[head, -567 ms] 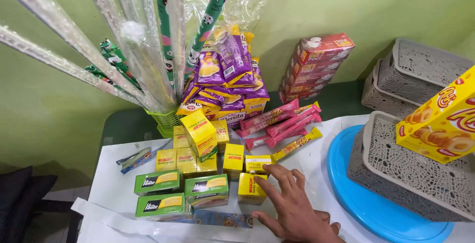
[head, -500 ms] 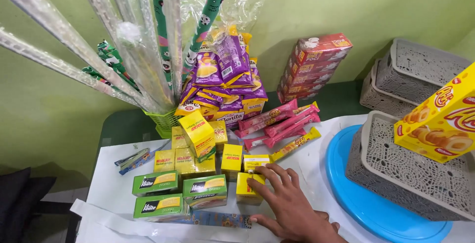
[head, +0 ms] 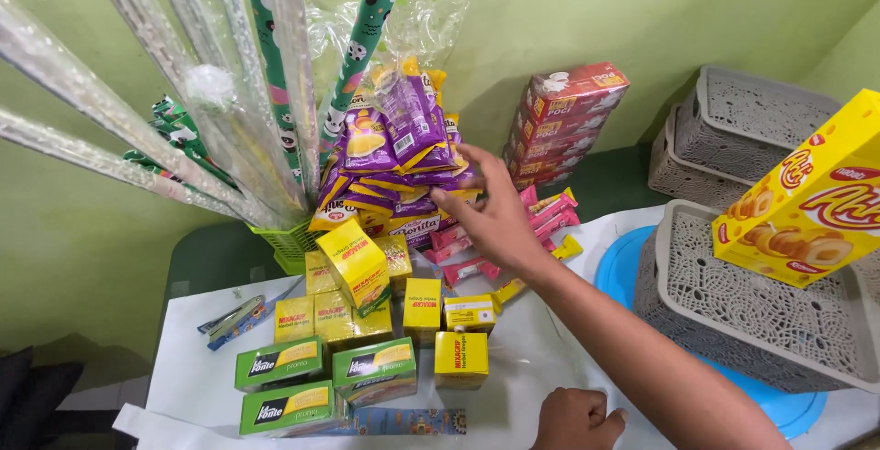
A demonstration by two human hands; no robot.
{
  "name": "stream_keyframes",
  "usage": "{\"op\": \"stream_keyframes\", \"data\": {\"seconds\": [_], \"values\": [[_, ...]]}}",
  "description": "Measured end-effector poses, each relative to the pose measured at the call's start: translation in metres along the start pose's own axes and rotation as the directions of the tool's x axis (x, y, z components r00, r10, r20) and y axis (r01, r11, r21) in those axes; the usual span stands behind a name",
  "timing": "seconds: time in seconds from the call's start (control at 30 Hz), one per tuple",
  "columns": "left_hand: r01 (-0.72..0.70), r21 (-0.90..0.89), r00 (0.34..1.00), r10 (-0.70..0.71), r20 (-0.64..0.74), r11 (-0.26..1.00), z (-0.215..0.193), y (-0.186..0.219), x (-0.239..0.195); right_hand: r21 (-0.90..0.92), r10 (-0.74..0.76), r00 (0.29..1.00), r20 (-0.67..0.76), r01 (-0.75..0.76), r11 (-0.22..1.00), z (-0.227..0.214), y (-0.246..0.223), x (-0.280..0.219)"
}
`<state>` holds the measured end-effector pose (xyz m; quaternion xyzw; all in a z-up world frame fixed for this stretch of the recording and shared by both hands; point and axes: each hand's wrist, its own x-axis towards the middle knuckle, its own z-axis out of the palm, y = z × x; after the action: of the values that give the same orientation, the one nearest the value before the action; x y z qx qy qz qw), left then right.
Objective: Organizing and taping various snack packages into plastic baskets for retail or gift sets.
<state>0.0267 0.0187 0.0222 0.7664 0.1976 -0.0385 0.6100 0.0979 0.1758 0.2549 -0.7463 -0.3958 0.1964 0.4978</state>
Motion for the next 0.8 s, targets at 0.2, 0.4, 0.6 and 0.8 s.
{"op": "stream_keyframes", "data": {"seconds": [0.2,0.4,0.6,0.8], "values": [[-0.027,0.007,0.996,0.027,-0.089,1.0,0.006,-0.008,0.006,-0.056,-0.015,0.989,-0.146,0.007,0.998,0.024,-0.006,0.058],[-0.12,-0.006,0.978,0.117,-0.17,0.993,0.02,-0.032,0.017,-0.052,-0.136,0.938,-0.318,0.127,0.991,0.025,0.011,0.073],[-0.155,-0.021,0.969,0.148,-0.198,0.988,0.03,-0.043,0.026,0.435,-0.12,0.928,-0.352,0.275,0.857,0.004,-0.005,0.053],[-0.209,-0.239,0.962,0.155,-0.225,0.948,0.02,-0.04,0.022,0.515,-0.108,0.934,-0.34,0.282,0.809,-0.035,0.009,-0.018]]}}
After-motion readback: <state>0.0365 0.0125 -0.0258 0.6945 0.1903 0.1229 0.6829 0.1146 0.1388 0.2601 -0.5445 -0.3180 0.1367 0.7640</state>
